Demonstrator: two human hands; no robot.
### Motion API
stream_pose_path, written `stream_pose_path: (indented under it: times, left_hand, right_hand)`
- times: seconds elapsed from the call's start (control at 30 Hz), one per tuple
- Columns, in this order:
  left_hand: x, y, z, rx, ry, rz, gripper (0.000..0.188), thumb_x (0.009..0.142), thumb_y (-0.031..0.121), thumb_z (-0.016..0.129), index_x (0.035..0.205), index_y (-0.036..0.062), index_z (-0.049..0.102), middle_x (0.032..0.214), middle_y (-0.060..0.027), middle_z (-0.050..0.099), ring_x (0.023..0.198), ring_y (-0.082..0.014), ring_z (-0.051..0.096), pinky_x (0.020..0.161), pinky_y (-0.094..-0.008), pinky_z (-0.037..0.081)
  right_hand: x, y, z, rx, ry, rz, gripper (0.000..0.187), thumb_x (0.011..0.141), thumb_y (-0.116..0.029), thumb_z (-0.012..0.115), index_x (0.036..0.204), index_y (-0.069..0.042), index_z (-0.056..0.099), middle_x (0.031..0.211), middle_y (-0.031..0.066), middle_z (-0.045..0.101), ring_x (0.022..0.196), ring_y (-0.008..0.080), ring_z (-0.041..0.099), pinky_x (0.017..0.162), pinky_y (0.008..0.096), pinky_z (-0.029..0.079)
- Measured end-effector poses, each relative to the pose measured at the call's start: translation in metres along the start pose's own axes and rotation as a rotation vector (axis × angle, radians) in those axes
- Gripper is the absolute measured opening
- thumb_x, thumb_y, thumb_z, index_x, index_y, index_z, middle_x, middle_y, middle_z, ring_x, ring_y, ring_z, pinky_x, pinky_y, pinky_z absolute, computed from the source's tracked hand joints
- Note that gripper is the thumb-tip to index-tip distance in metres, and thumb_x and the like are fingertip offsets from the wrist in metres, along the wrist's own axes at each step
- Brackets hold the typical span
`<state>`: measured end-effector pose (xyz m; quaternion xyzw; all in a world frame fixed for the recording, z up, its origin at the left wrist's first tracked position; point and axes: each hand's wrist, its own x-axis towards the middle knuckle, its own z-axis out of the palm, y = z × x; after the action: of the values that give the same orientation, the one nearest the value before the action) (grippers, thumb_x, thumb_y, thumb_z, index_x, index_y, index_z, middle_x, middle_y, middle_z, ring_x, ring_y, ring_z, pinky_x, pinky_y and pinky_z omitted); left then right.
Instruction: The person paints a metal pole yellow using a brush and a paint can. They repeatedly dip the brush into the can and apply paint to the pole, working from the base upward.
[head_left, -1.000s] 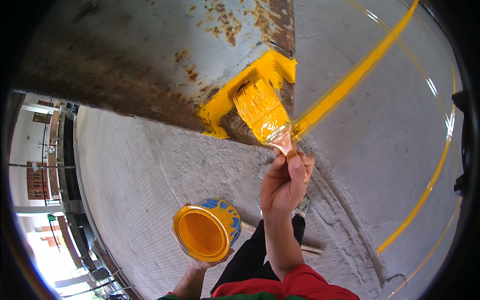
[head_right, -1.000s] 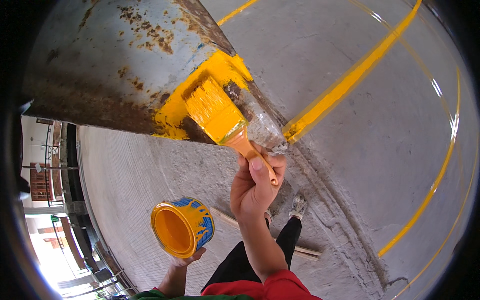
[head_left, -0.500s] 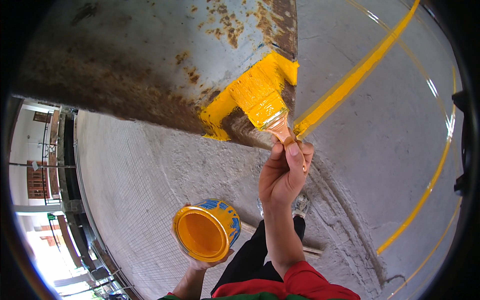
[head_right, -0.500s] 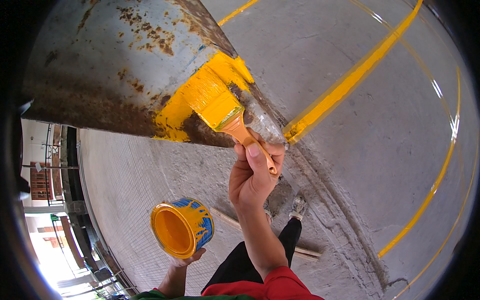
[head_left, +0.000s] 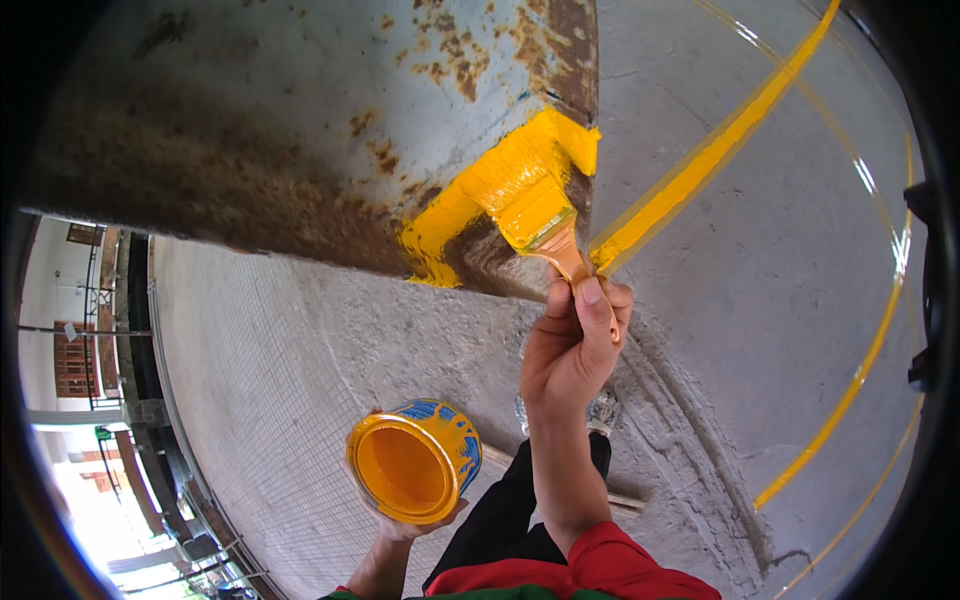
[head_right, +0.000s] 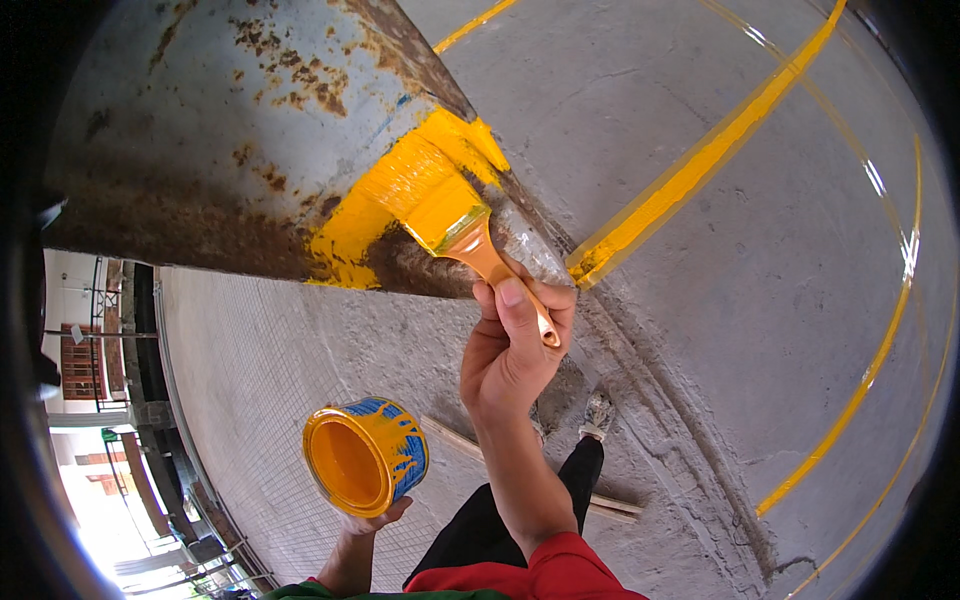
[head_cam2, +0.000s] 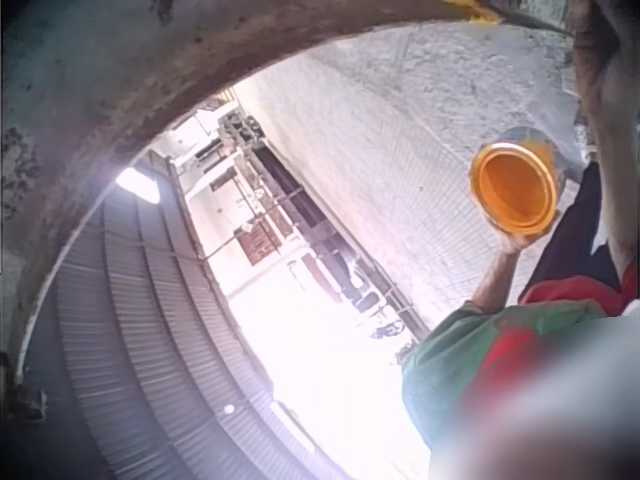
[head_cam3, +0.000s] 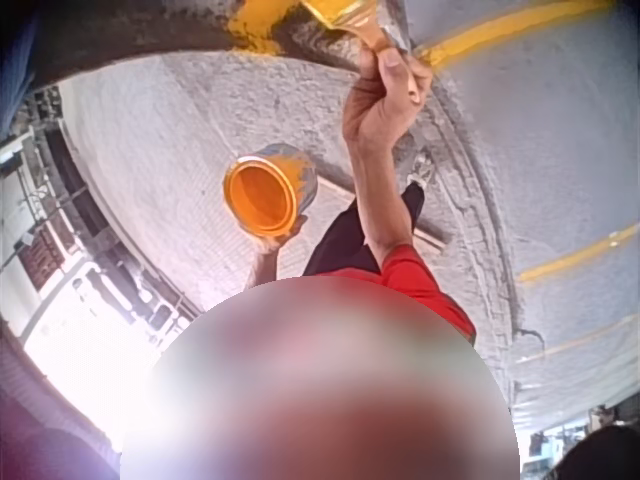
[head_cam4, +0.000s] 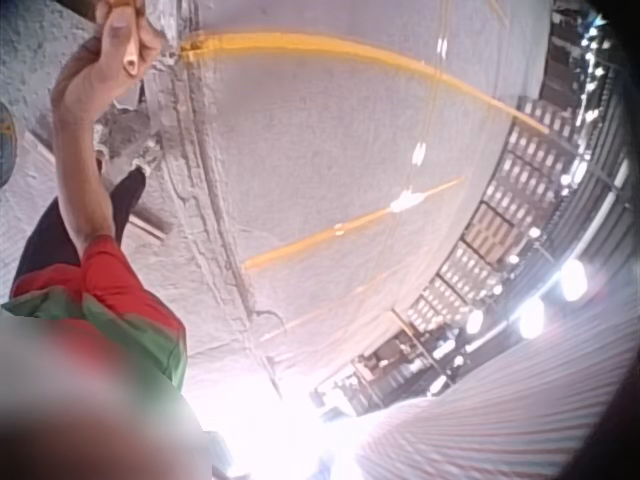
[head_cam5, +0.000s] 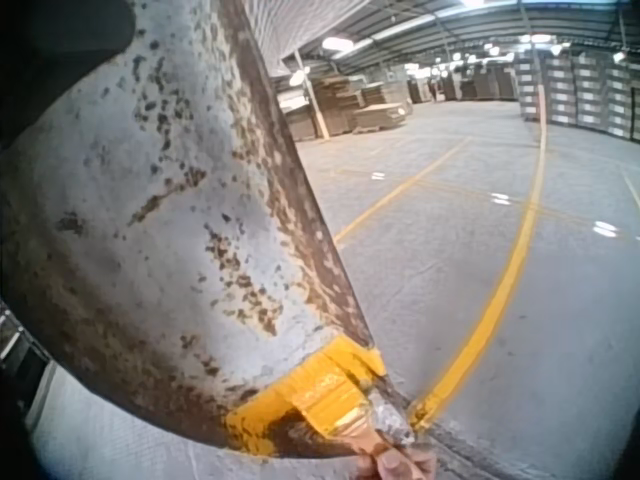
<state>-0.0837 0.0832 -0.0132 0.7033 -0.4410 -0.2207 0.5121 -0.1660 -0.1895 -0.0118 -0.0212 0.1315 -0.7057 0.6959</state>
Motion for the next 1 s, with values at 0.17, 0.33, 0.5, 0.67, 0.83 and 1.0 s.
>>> stream_pose_path:
  times: [0.17, 0.33, 0.5, 0.67, 0.83, 1.0]
  left_hand:
    - [-0.003, -0.001, 0.006, -0.002, 0.002, 0.023, 0.126, 0.065, 0.036, 0.092, 0.164, 0.0103, 0.017, 0.164, -0.0140, 0.027, 0.152, -0.0312, 0.031, 0.124, -0.0518, 0.030]
    - [-0.004, 0.001, 0.014, -0.012, 0.007, 0.039, 0.125, 0.066, 0.036, 0.092, 0.163, 0.0098, 0.018, 0.164, -0.0136, 0.029, 0.151, -0.0310, 0.032, 0.124, -0.0515, 0.031]
    - [-0.014, -0.007, 0.030, 0.004, -0.006, 0.037, 0.125, 0.067, 0.036, 0.092, 0.163, 0.0098, 0.019, 0.164, -0.0135, 0.029, 0.151, -0.0310, 0.033, 0.123, -0.0512, 0.032]
    - [-0.016, -0.012, 0.029, 0.006, 0.003, 0.035, 0.124, 0.067, 0.036, 0.092, 0.163, 0.0098, 0.019, 0.164, -0.0134, 0.029, 0.150, -0.0310, 0.033, 0.123, -0.0510, 0.032]
    - [-0.019, -0.011, 0.028, 0.004, 0.001, 0.032, 0.124, 0.067, 0.037, 0.092, 0.163, 0.0099, 0.019, 0.164, -0.0133, 0.029, 0.150, -0.0310, 0.034, 0.123, -0.0507, 0.033]
    - [-0.019, -0.012, 0.027, -0.022, 0.019, 0.034, 0.123, 0.067, 0.037, 0.092, 0.163, 0.0099, 0.020, 0.163, -0.0132, 0.030, 0.150, -0.0310, 0.034, 0.123, -0.0505, 0.033]
  right_hand:
    - [-0.005, -0.011, -0.010, -0.015, 0.141, -0.010, 0.016, 0.094, 0.005, 0.069, 0.102, -0.004, 0.058, 0.111, 0.0212, 0.072, 0.097, 0.0263, 0.075, 0.088, 0.0303, 0.066]
    - [-0.015, -0.025, -0.022, 0.058, 0.115, -0.011, 0.014, 0.094, 0.004, 0.069, 0.101, -0.004, 0.059, 0.112, 0.0207, 0.072, 0.100, 0.0265, 0.074, 0.088, 0.0291, 0.065]
    - [0.000, -0.033, -0.031, 0.147, 0.052, -0.001, 0.017, 0.095, 0.003, 0.069, 0.105, -0.004, 0.058, 0.114, 0.0211, 0.071, 0.103, 0.0267, 0.074, 0.090, 0.0305, 0.065]
    - [0.011, -0.027, -0.032, 0.072, 0.031, -0.026, 0.018, 0.094, 0.002, 0.069, 0.106, -0.004, 0.057, 0.116, 0.0208, 0.070, 0.103, 0.0259, 0.073, 0.091, 0.0325, 0.065]
    - [0.007, -0.029, -0.037, -0.075, 0.119, -0.080, 0.019, 0.094, 0.003, 0.070, 0.105, -0.003, 0.056, 0.115, 0.0230, 0.069, 0.100, 0.0261, 0.074, 0.090, 0.0345, 0.066]
    - [-0.025, -0.053, -0.025, -0.445, 0.018, -0.410, 0.024, 0.092, -0.002, 0.074, 0.105, 0.000, 0.053, 0.112, 0.0271, 0.066, 0.093, 0.0290, 0.075, 0.086, 0.0370, 0.066]
